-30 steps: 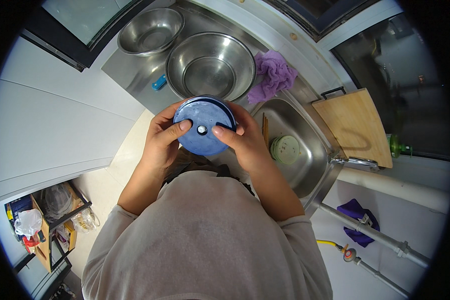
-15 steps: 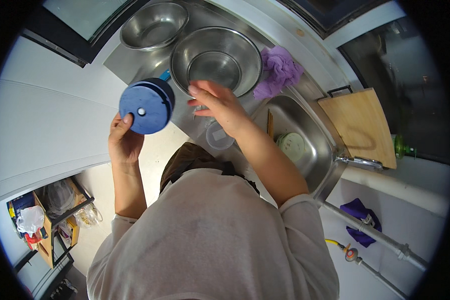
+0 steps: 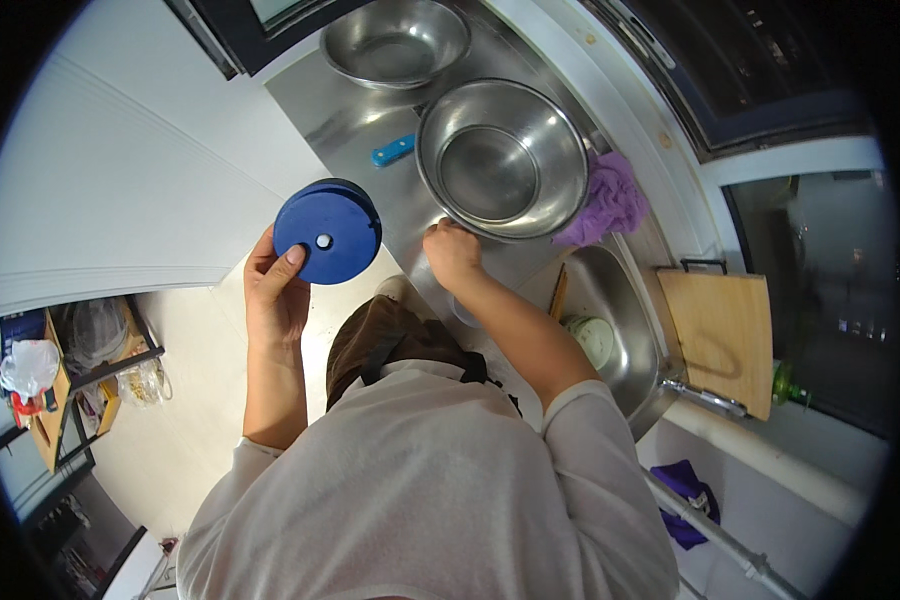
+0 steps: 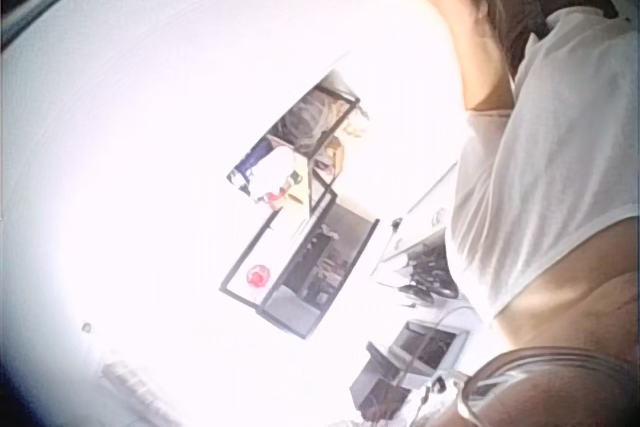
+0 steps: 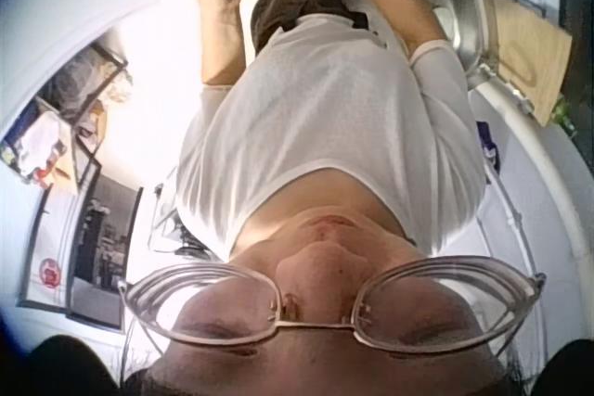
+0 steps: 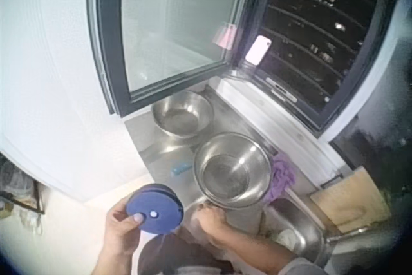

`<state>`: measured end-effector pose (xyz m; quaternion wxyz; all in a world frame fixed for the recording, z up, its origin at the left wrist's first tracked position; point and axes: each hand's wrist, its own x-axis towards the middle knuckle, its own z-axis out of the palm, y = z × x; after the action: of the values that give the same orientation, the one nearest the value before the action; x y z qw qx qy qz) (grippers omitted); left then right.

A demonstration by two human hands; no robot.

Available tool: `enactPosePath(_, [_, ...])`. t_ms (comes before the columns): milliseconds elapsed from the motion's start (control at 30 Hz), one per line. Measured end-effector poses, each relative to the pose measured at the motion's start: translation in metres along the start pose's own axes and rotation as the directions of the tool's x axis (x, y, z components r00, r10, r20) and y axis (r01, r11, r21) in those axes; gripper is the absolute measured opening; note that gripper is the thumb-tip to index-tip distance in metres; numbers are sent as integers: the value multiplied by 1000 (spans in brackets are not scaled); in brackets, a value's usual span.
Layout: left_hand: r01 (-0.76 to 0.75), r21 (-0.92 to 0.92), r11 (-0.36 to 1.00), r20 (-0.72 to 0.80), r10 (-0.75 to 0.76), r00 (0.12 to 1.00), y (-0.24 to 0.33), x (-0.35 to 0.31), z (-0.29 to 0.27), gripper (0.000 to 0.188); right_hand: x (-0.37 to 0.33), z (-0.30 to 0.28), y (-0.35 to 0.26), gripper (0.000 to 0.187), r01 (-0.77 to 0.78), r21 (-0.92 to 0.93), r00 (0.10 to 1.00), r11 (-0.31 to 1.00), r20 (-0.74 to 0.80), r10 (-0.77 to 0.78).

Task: The person assembles a small kitchen gadget by inserting a white plastic blade into a blue lid, then attaching the lid to a clear plastic container. The person repeatedly removes and reinserts the blade to ensure it is properly seated before securing the lid onto the container.

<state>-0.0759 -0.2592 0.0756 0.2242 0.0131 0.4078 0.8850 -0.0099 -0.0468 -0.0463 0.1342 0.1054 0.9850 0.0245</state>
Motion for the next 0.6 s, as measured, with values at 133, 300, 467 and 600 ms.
enactPosePath(133, [-15,-20,1000,-38,14,999,6,-1,-4,52,10,5,-1,14,41,-43,999,998,-7,-41])
enactPosePath(300, [-88,-3,996,-53,88,995,14,0,-6,52,-23,-47,-3,17,240,359,920,902,-382,-92])
enactPosePath(467, [-143,-12,990,-56,142,988,21,7,6,50,-72,-144,6,25,307,951,927,20,-304,220])
enactPosePath(600, [-184,-12,983,3,184,983,18,14,32,49,-97,-175,32,27,564,804,804,-188,-482,348])
